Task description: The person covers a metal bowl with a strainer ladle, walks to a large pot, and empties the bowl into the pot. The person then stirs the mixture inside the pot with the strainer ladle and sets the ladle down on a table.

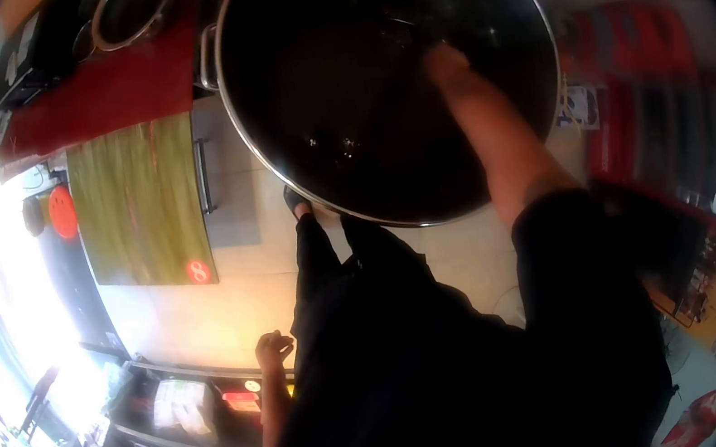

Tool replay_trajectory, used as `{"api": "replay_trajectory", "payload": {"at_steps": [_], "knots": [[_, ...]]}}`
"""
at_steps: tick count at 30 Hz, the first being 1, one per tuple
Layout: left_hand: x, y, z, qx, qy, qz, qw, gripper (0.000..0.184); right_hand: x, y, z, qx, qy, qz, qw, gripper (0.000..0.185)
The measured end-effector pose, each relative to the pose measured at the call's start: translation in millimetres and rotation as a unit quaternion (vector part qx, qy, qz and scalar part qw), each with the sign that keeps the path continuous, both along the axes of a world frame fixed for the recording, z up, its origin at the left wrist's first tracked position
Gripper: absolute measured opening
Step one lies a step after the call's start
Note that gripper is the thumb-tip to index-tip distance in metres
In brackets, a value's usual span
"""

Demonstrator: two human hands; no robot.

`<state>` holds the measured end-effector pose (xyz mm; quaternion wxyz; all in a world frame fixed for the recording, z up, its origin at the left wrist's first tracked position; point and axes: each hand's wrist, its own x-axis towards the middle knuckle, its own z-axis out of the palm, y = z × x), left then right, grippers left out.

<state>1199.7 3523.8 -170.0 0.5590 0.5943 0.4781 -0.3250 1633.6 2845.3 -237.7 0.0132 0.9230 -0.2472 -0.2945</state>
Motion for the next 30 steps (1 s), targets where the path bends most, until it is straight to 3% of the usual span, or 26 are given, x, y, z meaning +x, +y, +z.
{"api": "replay_trajectory", "payload": {"at_steps": [1,3,5,6,7,14,16,19,21,23,28,30], "knots": [[3,0,6,0.023,0.030,0.039,0.999,0.022,1,1,1,-0.036,0.050,0.100,0.993,0.034],[-12,15,-1,0.016,0.040,0.046,0.998,0.022,1,-5,13,-0.063,0.103,0.104,0.987,0.035],[-20,24,-2,0.008,0.044,0.055,0.997,0.021,6,-21,19,-0.097,0.113,0.022,0.989,0.037],[-22,27,5,0.019,0.061,0.024,0.998,0.022,9,-23,25,-0.111,0.041,-0.077,0.990,0.036],[-27,29,8,0.030,0.074,-0.005,0.997,0.022,8,-24,25,-0.111,0.043,-0.071,0.990,0.036],[-51,29,11,0.072,0.062,-0.078,0.992,0.026,-5,-83,3,-0.075,0.056,0.029,0.995,0.032],[-57,34,3,0.073,0.038,-0.089,0.993,0.026,-3,-98,-9,-0.060,0.136,0.158,0.976,0.032],[-49,39,-5,0.040,-0.019,-0.134,0.990,0.025,-1,-97,-22,-0.054,0.206,0.157,0.964,0.026],[-42,36,-4,0.013,0.062,-0.009,0.998,0.024,-9,-98,-15,-0.024,0.278,0.162,0.947,0.020],[-44,33,-6,0.009,0.059,0.005,0.998,0.025,-23,-98,-10,0.015,0.330,0.159,0.930,0.015],[-39,24,-5,0.033,0.078,-0.028,0.996,0.021,-66,-93,-1,0.153,0.363,0.054,0.918,0.010],[-35,24,-4,0.031,0.070,-0.069,0.995,0.021,-82,-91,-4,0.210,0.332,-0.087,0.915,0.014]]}}
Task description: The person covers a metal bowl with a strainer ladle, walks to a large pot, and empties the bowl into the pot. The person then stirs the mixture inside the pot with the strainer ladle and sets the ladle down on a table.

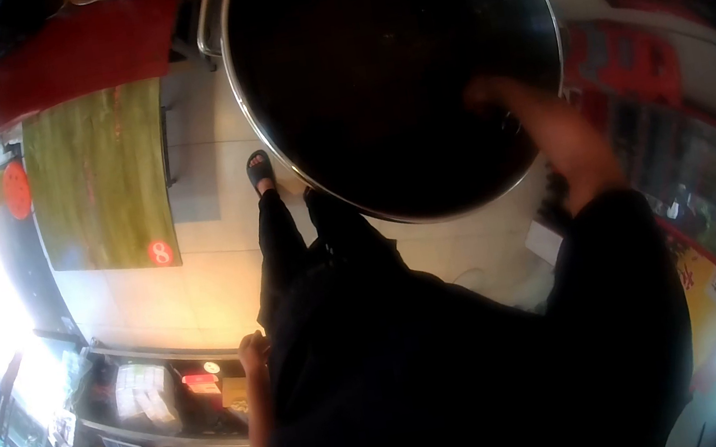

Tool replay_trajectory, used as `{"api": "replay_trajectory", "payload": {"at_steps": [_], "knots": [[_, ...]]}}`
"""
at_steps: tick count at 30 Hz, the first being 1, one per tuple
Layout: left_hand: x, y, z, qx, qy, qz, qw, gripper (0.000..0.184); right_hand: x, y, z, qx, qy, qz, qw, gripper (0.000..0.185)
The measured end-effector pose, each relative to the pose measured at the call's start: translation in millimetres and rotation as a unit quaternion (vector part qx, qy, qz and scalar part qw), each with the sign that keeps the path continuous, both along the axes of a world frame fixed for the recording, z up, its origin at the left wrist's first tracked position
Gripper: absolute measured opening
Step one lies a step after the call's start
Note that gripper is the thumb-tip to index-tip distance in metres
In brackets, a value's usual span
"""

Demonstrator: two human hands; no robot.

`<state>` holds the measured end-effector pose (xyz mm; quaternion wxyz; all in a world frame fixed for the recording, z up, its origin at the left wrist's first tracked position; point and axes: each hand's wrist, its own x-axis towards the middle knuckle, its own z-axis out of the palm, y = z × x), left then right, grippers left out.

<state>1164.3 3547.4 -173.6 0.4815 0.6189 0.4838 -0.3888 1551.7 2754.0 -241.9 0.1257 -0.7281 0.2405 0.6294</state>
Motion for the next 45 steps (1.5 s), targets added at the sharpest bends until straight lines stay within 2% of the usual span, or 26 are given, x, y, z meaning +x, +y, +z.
{"api": "replay_trajectory", "payload": {"at_steps": [1,2,3,4,5,7,10,13,15,16,22,24,30,37,45], "knots": [[5,-3,0,0.006,-0.003,0.005,1.000,0.022,-7,1,0,-0.048,-0.021,-0.154,0.987,0.017],[3,-1,-6,0.008,-0.005,0.009,1.000,0.023,-12,7,9,-0.049,-0.022,-0.154,0.987,0.017],[1,1,-13,0.011,-0.007,0.012,1.000,0.024,-17,13,19,0.007,-0.025,-0.115,0.993,0.021],[-14,16,-34,-0.002,-0.039,-0.029,0.999,0.025,-22,24,29,0.064,-0.026,-0.076,0.995,0.025],[-4,12,-30,0.000,-0.027,-0.025,0.999,0.026,-28,33,36,0.064,-0.026,-0.075,0.995,0.025],[16,3,-21,0.002,-0.004,-0.017,1.000,0.027,-36,54,45,0.113,-0.022,-0.231,0.966,0.030],[17,9,-29,-0.007,0.000,-0.029,1.000,0.026,-39,69,47,0.183,-0.053,-0.252,0.949,0.029],[4,19,-47,-0.037,-0.104,-0.079,0.991,0.024,-36,67,51,0.169,-0.025,-0.294,0.940,0.028],[36,-1,-19,-0.018,-0.014,0.008,1.000,0.023,-33,67,59,0.157,-0.006,-0.315,0.936,0.027],[35,1,-19,-0.018,-0.013,0.007,1.000,0.023,-32,68,63,0.146,0.013,-0.334,0.931,0.026],[-2,24,-48,-0.035,-0.097,-0.035,0.994,0.022,-37,81,80,0.171,0.005,-0.337,0.926,0.028],[14,16,-33,-0.032,-0.015,0.048,0.998,0.021,-35,87,85,0.196,0.001,-0.337,0.921,0.029],[23,5,-14,-0.003,0.009,0.103,0.995,0.019,-30,110,75,0.253,-0.029,-0.357,0.899,0.031],[20,3,-8,0.012,-0.004,0.115,0.993,0.019,-16,125,71,0.277,-0.072,-0.379,0.880,0.025],[28,-8,-3,0.004,0.001,0.122,0.992,0.017,-19,126,89,0.250,-0.109,-0.322,0.907,0.025]]}}
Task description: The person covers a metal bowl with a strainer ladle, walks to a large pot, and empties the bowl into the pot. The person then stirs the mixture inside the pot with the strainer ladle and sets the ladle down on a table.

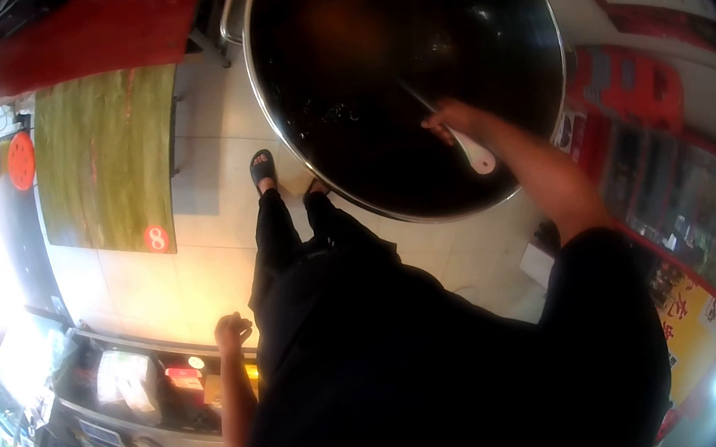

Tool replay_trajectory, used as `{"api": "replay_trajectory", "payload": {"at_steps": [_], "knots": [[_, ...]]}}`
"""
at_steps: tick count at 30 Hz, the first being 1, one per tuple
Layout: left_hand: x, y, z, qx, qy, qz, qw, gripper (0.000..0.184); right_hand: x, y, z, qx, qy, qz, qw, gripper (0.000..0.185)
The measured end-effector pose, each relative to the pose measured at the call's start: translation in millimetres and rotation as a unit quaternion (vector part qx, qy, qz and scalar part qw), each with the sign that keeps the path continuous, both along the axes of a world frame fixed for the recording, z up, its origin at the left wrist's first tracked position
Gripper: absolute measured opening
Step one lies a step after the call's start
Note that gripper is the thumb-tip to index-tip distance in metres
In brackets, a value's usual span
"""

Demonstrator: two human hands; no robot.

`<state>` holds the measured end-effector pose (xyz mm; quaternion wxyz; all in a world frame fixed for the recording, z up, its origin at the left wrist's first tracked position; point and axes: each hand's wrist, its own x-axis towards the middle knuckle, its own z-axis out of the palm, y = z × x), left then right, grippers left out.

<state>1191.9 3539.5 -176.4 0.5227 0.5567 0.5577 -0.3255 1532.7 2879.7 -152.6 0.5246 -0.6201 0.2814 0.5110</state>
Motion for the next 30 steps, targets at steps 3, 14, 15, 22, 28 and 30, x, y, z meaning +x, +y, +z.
{"api": "replay_trajectory", "payload": {"at_steps": [3,14,15,22,28,30], "knots": [[-2,3,-8,-0.008,-0.007,0.000,1.000,0.015,-8,1,8,-0.019,-0.010,0.010,1.000,0.025],[-34,40,-73,-0.003,-0.120,-0.112,0.986,0.018,-11,-18,19,-0.027,-0.018,0.038,0.999,0.023],[-42,47,-82,-0.001,-0.164,-0.164,0.973,0.019,-11,-18,20,-0.027,-0.016,0.041,0.999,0.023],[-14,19,-32,-0.034,-0.021,-0.067,0.997,0.026,-12,-25,36,-0.039,0.002,0.047,0.998,0.024],[-26,25,-47,-0.035,-0.030,-0.116,0.992,0.027,-9,-30,49,-0.102,-0.027,0.079,0.991,0.022],[-46,43,-80,-0.024,-0.088,-0.166,0.982,0.027,-3,-31,53,-0.128,-0.042,0.091,0.987,0.021]]}}
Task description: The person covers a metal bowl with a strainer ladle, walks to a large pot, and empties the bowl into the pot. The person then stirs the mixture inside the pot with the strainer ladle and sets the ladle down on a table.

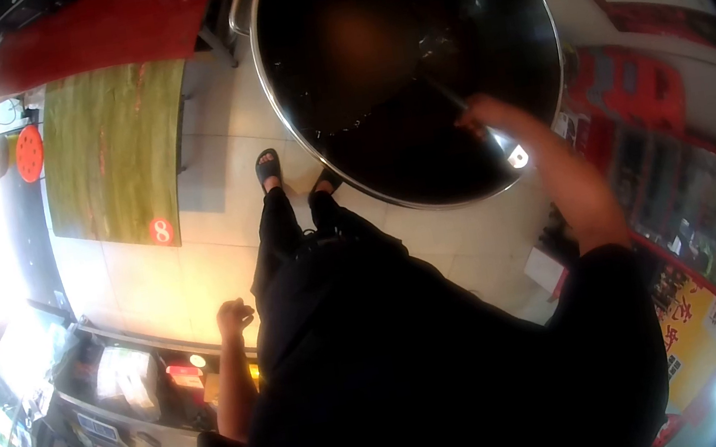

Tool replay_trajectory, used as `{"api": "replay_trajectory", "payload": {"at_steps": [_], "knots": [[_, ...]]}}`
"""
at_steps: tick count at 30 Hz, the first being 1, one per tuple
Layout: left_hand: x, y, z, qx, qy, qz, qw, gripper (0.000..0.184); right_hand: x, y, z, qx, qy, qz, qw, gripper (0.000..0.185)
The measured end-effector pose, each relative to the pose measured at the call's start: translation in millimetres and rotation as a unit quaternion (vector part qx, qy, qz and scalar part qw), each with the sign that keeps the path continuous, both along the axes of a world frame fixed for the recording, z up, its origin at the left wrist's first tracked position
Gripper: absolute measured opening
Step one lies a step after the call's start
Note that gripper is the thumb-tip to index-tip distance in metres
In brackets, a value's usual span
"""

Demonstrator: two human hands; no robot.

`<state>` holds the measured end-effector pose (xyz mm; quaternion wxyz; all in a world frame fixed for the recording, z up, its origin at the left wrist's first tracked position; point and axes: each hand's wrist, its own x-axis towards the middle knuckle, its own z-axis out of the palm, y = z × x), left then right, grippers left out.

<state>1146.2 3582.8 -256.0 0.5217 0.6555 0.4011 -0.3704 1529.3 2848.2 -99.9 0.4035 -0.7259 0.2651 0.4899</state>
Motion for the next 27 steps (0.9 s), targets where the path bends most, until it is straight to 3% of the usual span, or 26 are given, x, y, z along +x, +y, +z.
{"api": "replay_trajectory", "payload": {"at_steps": [6,12,14,16,18,20,22,25,27], "knots": [[10,0,0,0.001,-0.006,0.012,1.000,0.027,11,-15,15,-0.127,-0.025,0.051,0.990,0.019],[-2,9,-19,0.007,-0.042,-0.021,0.999,0.017,15,-41,40,-0.154,-0.053,0.051,0.985,0.018],[7,3,-12,0.012,-0.053,-0.034,0.998,0.014,14,-50,42,-0.210,-0.128,0.087,0.965,0.018],[33,-17,25,0.026,0.022,-0.024,0.999,0.014,17,-45,46,-0.254,-0.124,0.127,0.951,0.022],[48,-25,42,0.014,0.033,-0.003,0.999,0.015,13,-62,18,-0.406,-0.300,0.319,0.802,0.032],[58,-30,51,0.002,0.047,0.015,0.999,0.016,23,-38,29,-0.425,-0.274,0.294,0.811,0.032],[67,-34,58,0.030,0.080,0.120,0.989,0.012,31,-20,26,-0.443,-0.246,0.268,0.820,0.032],[60,-24,56,0.013,0.053,0.126,0.991,0.008,53,-14,-11,-0.475,-0.193,0.125,0.850,0.033],[54,-14,56,0.006,0.054,0.124,0.991,0.008,61,-4,-25,-0.475,-0.193,0.110,0.852,0.033]]}}
